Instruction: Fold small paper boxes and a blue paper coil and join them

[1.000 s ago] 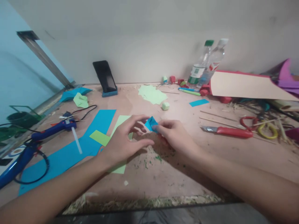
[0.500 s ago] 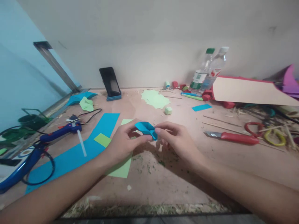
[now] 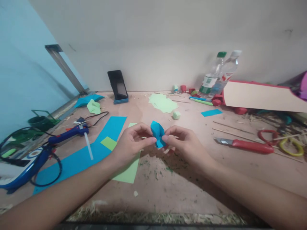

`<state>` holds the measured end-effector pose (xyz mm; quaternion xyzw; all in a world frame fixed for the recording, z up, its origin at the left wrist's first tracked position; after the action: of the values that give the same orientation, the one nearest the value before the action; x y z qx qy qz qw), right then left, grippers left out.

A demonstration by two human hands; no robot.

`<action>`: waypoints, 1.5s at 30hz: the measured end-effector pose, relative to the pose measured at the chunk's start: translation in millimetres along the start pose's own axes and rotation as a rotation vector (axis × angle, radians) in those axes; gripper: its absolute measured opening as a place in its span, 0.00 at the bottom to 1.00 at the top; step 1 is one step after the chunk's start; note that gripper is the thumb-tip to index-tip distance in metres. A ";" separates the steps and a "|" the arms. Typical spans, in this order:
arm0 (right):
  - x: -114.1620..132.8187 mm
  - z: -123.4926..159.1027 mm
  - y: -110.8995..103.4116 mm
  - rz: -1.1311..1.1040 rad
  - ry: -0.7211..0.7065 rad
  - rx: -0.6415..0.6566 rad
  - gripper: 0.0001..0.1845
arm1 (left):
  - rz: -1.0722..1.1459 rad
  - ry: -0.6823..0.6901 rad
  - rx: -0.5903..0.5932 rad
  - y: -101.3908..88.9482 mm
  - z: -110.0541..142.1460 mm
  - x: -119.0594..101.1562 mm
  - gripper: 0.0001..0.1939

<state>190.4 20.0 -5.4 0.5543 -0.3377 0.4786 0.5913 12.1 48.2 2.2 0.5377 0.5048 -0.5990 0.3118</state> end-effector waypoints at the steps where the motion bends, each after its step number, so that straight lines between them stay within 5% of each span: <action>1: -0.8 -0.6 -0.6 -0.013 0.003 -0.005 0.14 | -0.028 0.007 -0.005 0.2 1.1 -1.8 0.10; 13: 0.9 1.7 3.5 0.000 0.003 0.046 0.22 | -0.227 0.074 -0.065 -0.9 6.4 -7.7 0.05; 29: 1.0 -2.3 2.0 0.234 -0.083 0.036 0.09 | -0.454 0.297 -0.069 4.8 13.5 -14.8 0.06; 45: 3.3 3.1 10.5 0.399 -0.228 0.135 0.06 | -0.207 0.056 -0.077 2.4 7.5 -3.6 0.12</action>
<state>181.9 16.9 1.7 0.5655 -0.4725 0.5417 0.4044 12.6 39.9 4.4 0.4870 0.5888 -0.5929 0.2543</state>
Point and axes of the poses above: each hand's wrist, its own z-axis away from the middle knuckle, its own y-axis out of the palm, x = y × z, the point moved 5 cm from there along -z, towards the middle knuckle, and after that the axes turned 14 degrees about -z, right-handed, at the moved point
